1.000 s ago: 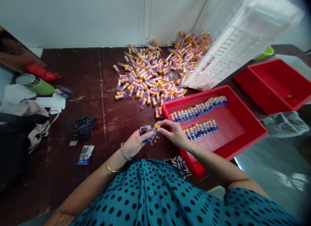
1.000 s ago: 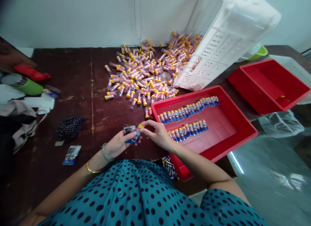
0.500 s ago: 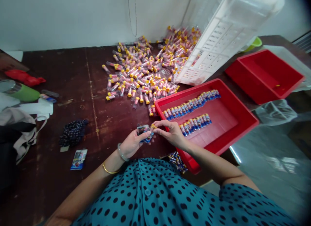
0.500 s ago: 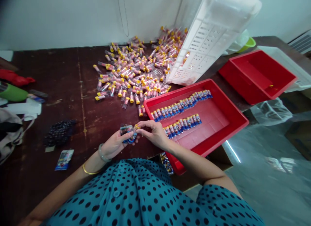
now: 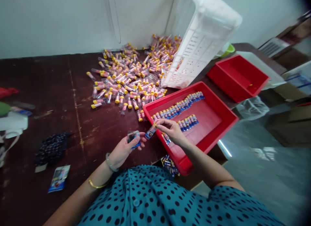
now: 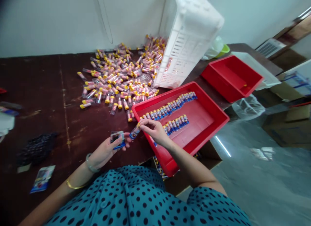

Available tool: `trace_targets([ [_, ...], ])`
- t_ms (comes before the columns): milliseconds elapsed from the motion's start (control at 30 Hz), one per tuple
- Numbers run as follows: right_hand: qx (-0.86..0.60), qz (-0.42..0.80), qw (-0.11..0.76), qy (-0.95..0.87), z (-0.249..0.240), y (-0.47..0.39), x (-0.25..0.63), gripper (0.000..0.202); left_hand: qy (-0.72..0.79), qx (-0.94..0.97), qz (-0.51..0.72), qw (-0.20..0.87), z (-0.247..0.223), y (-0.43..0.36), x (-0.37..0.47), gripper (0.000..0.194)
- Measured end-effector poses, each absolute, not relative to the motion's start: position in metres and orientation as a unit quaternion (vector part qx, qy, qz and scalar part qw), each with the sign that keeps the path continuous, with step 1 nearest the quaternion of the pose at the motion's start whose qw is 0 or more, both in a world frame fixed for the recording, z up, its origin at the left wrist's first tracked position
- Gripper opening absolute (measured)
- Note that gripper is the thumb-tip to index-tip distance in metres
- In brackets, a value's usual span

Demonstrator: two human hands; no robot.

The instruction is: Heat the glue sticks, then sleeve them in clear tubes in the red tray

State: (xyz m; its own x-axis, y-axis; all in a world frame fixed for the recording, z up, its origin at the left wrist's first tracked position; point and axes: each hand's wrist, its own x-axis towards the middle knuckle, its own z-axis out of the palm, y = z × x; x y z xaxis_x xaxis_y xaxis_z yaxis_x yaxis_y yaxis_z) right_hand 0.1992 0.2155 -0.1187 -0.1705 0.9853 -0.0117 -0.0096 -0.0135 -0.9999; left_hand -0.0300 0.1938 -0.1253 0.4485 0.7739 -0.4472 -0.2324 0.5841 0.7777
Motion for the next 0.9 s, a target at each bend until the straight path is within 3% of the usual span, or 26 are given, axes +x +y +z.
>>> trace_targets([
  [167,-0.576,0.417,0.500,-0.494,-0.125,0.250,0.318,0.026,0.421,0.349,0.285,0.787,-0.120,0.197,-0.032,0.041],
  [267,-0.735,0.242,0.374,-0.512,-0.128,0.260,0.403,0.023,0.435,0.355,0.283,0.778,-0.120,0.198,-0.032,0.041],
  [367,-0.794,0.186,0.274,-0.509,-0.139,0.260,0.450,0.014,0.450,0.340,0.287,0.774,-0.121,0.198,-0.033,0.043],
  [600,-0.785,0.118,0.158,-0.587,-0.168,0.277,0.425,0.019,0.479,0.289,0.297,0.774,-0.126,0.197,-0.041,0.038],
  [900,-0.728,0.076,0.054,-0.679,-0.168,0.300,0.373,0.026,0.491,0.291,0.324,0.754,-0.133,0.193,-0.064,0.035],
])
